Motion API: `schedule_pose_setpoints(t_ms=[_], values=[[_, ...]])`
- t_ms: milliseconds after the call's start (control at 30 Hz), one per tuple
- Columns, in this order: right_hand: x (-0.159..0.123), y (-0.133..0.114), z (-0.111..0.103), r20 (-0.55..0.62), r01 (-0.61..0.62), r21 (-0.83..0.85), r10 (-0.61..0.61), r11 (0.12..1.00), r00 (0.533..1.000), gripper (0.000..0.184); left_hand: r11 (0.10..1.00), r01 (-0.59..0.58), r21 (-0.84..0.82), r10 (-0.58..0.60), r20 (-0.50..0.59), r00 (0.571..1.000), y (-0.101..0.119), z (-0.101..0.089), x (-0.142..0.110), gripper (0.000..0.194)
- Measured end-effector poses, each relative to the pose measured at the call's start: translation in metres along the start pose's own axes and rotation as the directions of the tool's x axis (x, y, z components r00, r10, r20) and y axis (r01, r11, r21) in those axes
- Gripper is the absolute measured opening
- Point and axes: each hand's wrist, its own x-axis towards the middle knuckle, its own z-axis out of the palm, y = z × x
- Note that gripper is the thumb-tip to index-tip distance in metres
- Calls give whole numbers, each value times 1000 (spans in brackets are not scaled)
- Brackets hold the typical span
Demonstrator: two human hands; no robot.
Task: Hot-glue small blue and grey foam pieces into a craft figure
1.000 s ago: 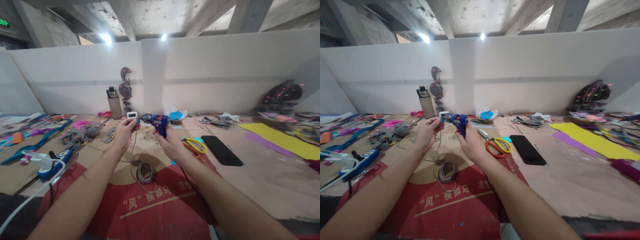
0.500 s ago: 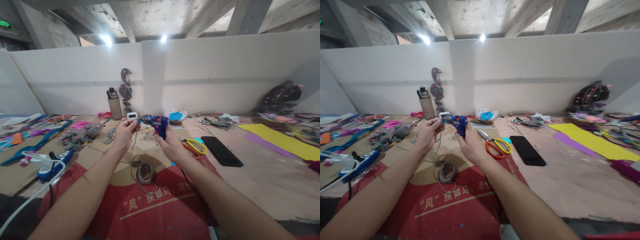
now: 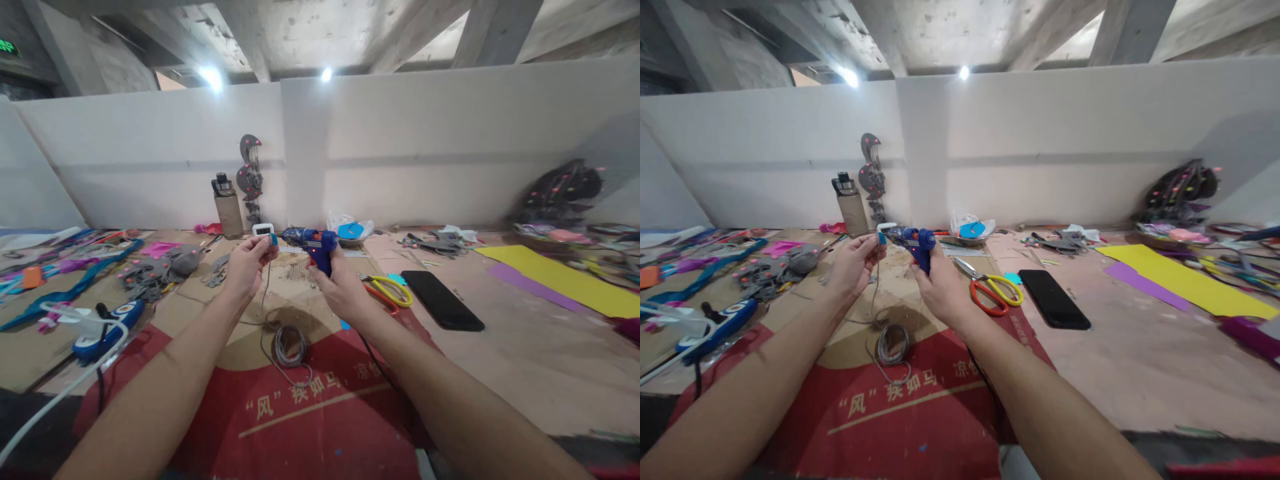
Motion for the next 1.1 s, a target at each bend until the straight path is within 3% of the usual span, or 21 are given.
schedule_pose_setpoints(t_ms=[1100], values=[[0, -3, -2, 19, -25, -23, 26, 999, 999, 32, 1000, 4, 2, -4, 18, 1000, -3, 1, 0, 22]])
